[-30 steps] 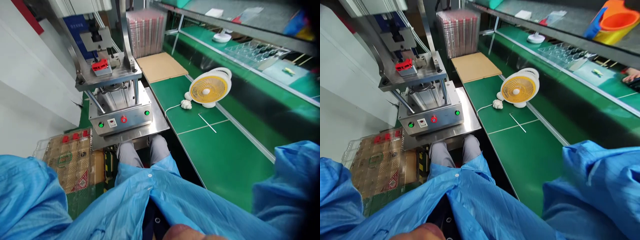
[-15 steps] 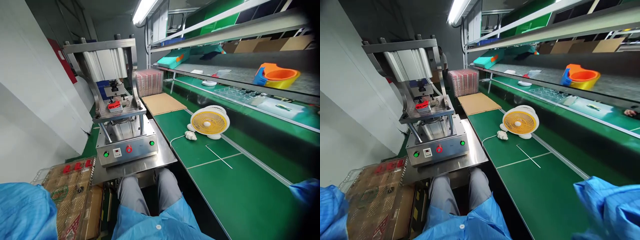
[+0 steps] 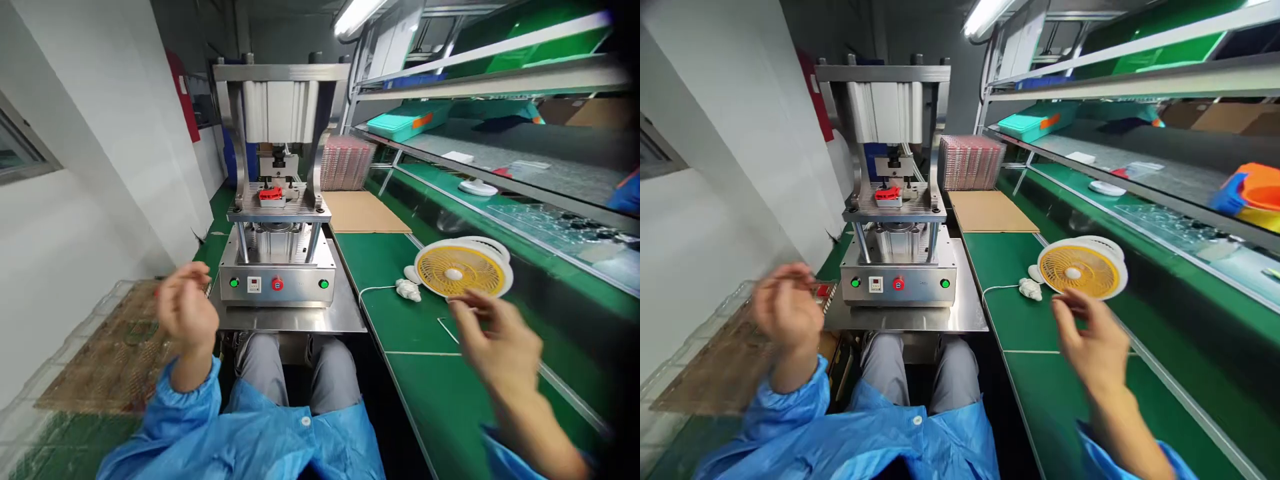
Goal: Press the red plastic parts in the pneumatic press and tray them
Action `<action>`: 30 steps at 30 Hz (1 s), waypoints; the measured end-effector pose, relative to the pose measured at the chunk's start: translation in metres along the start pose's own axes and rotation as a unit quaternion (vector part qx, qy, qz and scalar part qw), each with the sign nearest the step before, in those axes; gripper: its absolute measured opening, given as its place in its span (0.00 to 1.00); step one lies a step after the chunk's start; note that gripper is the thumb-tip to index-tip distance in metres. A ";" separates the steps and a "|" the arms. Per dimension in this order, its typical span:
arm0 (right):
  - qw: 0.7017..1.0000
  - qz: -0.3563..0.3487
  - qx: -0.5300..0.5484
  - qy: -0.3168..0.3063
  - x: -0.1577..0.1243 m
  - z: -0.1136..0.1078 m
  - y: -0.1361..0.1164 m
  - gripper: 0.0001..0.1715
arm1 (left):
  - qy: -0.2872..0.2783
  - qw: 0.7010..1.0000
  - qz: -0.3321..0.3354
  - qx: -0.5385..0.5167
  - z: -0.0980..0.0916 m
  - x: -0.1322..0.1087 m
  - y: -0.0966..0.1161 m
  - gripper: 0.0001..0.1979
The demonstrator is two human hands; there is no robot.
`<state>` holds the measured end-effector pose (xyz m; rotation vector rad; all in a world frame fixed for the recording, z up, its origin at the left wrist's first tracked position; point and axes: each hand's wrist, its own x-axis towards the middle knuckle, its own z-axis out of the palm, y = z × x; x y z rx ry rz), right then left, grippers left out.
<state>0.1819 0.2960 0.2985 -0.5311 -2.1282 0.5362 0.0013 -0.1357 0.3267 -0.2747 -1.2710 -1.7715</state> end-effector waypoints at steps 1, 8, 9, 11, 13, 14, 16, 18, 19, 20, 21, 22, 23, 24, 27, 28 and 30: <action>0.998 0.038 -0.002 -0.045 -0.006 0.014 0.013 0.34 | -0.037 0.996 -0.073 0.030 -0.005 -0.024 -0.017 0.10; 0.946 0.189 -0.123 -0.233 -0.090 0.106 0.127 0.33 | -0.381 0.793 -0.394 0.267 -0.085 -0.198 -0.123 0.13; 0.945 0.181 -0.141 -0.234 -0.099 0.112 0.134 0.34 | -0.410 0.761 -0.406 0.295 -0.096 -0.214 -0.127 0.14; 0.944 0.161 -0.166 -0.235 -0.111 0.119 0.139 0.36 | -0.475 0.717 -0.375 0.346 -0.110 -0.237 -0.129 0.15; 0.945 0.157 -0.168 -0.234 -0.115 0.120 0.138 0.37 | -0.541 0.680 -0.319 0.379 -0.115 -0.248 -0.126 0.16; 0.947 0.159 -0.162 -0.227 -0.116 0.120 0.138 0.37 | -0.568 0.662 -0.297 0.388 -0.114 -0.250 -0.124 0.16; 0.954 0.167 -0.144 -0.205 -0.116 0.119 0.138 0.37 | -0.604 0.634 -0.279 0.395 -0.109 -0.249 -0.121 0.17; 0.959 0.174 -0.129 -0.185 -0.117 0.118 0.141 0.37 | -0.618 0.626 -0.282 0.382 -0.101 -0.246 -0.119 0.17; 0.960 0.175 -0.123 -0.179 -0.118 0.118 0.142 0.38 | -0.617 0.629 -0.295 0.369 -0.096 -0.243 -0.118 0.16; 0.961 0.177 -0.120 -0.176 -0.118 0.118 0.144 0.38 | -0.610 0.636 -0.316 0.350 -0.090 -0.240 -0.118 0.15; 0.961 0.178 -0.117 -0.174 -0.119 0.119 0.145 0.38 | -0.599 0.647 -0.345 0.323 -0.083 -0.236 -0.116 0.13; 0.961 0.180 -0.115 -0.173 -0.119 0.119 0.146 0.38 | -0.582 0.660 -0.377 0.290 -0.074 -0.230 -0.115 0.12; 0.961 0.182 -0.113 -0.173 -0.119 0.120 0.147 0.39 | -0.563 0.675 -0.405 0.252 -0.062 -0.222 -0.112 0.12; 0.961 0.184 -0.113 -0.175 -0.119 0.120 0.148 0.39 | -0.546 0.691 -0.423 0.212 -0.049 -0.211 -0.109 0.11; 0.960 0.187 -0.112 -0.176 -0.119 0.121 0.148 0.39 | -0.525 0.750 -0.384 0.121 0.000 -0.160 -0.093 0.10; 0.960 0.188 -0.112 -0.176 -0.119 0.121 0.147 0.39 | -0.522 0.775 -0.340 0.106 0.017 -0.138 -0.086 0.10; 0.960 0.191 -0.109 -0.176 -0.118 0.120 0.146 0.40 | -0.515 0.823 -0.218 0.093 0.051 -0.088 -0.068 0.10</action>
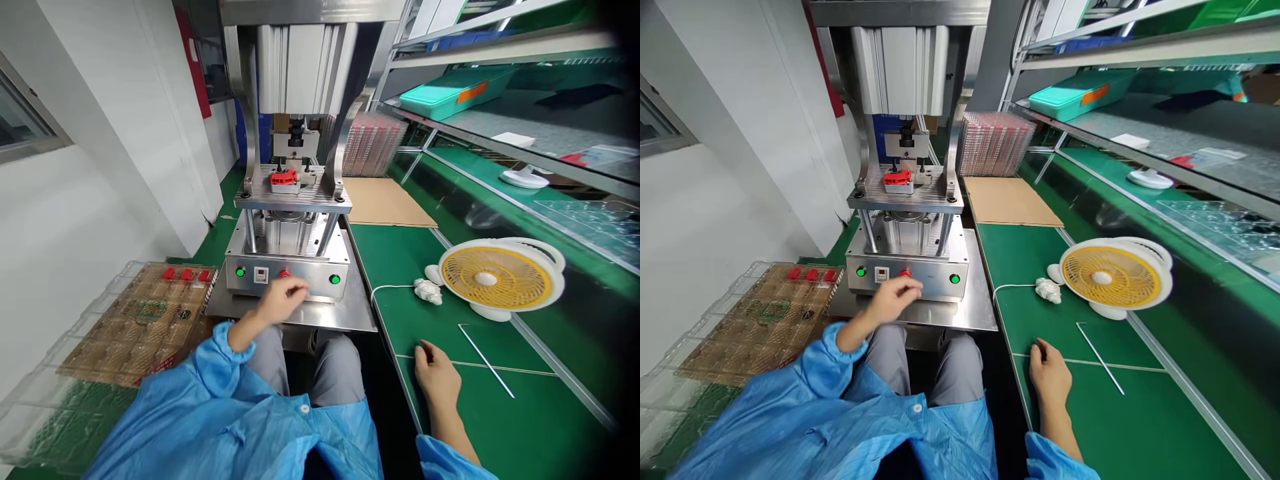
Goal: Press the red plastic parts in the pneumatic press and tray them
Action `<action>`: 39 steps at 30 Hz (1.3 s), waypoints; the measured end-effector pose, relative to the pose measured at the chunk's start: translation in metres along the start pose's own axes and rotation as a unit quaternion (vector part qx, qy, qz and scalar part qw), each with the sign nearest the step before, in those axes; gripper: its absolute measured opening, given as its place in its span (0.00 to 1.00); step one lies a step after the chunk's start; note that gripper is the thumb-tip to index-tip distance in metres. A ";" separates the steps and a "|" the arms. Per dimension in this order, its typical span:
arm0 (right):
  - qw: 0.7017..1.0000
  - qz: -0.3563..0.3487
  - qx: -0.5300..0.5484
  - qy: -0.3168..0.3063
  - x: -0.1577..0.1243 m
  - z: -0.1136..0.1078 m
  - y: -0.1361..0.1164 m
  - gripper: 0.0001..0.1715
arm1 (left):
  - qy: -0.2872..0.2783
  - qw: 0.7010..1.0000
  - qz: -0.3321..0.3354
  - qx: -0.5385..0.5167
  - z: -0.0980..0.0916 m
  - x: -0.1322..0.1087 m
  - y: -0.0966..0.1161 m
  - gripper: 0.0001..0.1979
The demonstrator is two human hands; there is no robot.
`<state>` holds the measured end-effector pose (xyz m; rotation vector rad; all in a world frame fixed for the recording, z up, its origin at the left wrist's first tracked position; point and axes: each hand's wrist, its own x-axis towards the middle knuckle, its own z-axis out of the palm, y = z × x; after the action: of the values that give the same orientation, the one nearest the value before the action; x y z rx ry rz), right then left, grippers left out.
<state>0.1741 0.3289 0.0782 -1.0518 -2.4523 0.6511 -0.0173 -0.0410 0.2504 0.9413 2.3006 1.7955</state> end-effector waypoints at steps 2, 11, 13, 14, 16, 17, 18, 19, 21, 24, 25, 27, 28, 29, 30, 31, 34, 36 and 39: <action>1.000 0.001 0.009 -0.003 -0.001 -0.001 0.000 0.40 | 0.055 0.990 0.115 0.059 -0.029 0.037 0.040 0.09; 0.999 0.003 0.046 -0.016 -0.001 -0.008 -0.001 0.37 | 0.172 0.883 0.192 0.391 -0.113 0.175 0.112 0.11; 0.999 0.004 0.050 -0.018 0.000 -0.009 0.000 0.35 | 0.124 0.877 0.149 0.440 -0.118 0.192 0.109 0.13; 0.998 0.006 0.052 -0.019 0.000 -0.010 0.000 0.34 | 0.098 0.875 0.132 0.456 -0.119 0.198 0.107 0.14; 0.998 0.017 0.059 -0.021 -0.001 -0.011 -0.001 0.35 | 0.060 0.869 0.109 0.478 -0.120 0.208 0.104 0.18; 0.997 0.024 0.064 -0.022 -0.001 -0.011 -0.001 0.35 | 0.048 0.867 0.102 0.485 -0.121 0.211 0.104 0.19; 0.997 0.032 0.069 -0.021 -0.001 -0.011 -0.001 0.36 | 0.039 0.865 0.095 0.490 -0.122 0.214 0.105 0.20; 0.996 0.039 0.074 -0.017 -0.001 -0.012 -0.002 0.37 | 0.031 0.864 0.089 0.495 -0.122 0.217 0.106 0.21; 0.996 0.045 0.082 -0.012 0.000 -0.012 -0.003 0.38 | 0.018 0.861 0.074 0.503 -0.124 0.221 0.110 0.22; 0.995 0.051 0.088 -0.018 0.000 -0.013 -0.004 0.40 | 0.014 0.855 0.045 0.516 -0.124 0.225 0.119 0.22; 0.994 0.054 0.088 -0.023 0.000 -0.013 -0.003 0.40 | 0.012 0.853 0.036 0.521 -0.123 0.225 0.123 0.21; 0.994 0.055 0.089 -0.030 0.000 -0.014 -0.003 0.41 | 0.003 0.852 0.018 0.524 -0.120 0.223 0.128 0.17; 0.994 0.053 0.092 -0.031 0.000 -0.014 -0.003 0.40 | 0.000 0.852 0.009 0.523 -0.118 0.221 0.130 0.15; 0.994 0.050 0.097 -0.031 0.000 -0.014 -0.003 0.40 | 0.000 0.854 0.002 0.521 -0.116 0.219 0.131 0.14; 0.993 0.048 0.103 -0.030 0.000 -0.014 -0.003 0.40 | 0.007 0.855 0.000 0.519 -0.114 0.216 0.131 0.13; 0.993 0.046 0.109 -0.029 0.000 -0.014 -0.004 0.40 | 0.020 0.855 0.004 0.518 -0.113 0.213 0.130 0.12; 0.992 0.048 0.118 -0.026 0.000 -0.015 -0.005 0.42 | 0.067 0.851 0.046 0.518 -0.111 0.203 0.125 0.11; 0.991 0.053 0.119 -0.022 0.000 -0.015 -0.006 0.42 | 0.088 0.854 0.074 0.507 -0.110 0.193 0.121 0.09; 0.991 0.058 0.118 -0.018 0.001 -0.015 -0.007 0.41 | 0.124 0.872 0.097 0.464 -0.109 0.173 0.118 0.06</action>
<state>0.1774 0.3294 0.0947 -1.0999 -2.2857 0.9792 -0.1533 -0.0325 0.4427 1.0838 3.4156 0.7732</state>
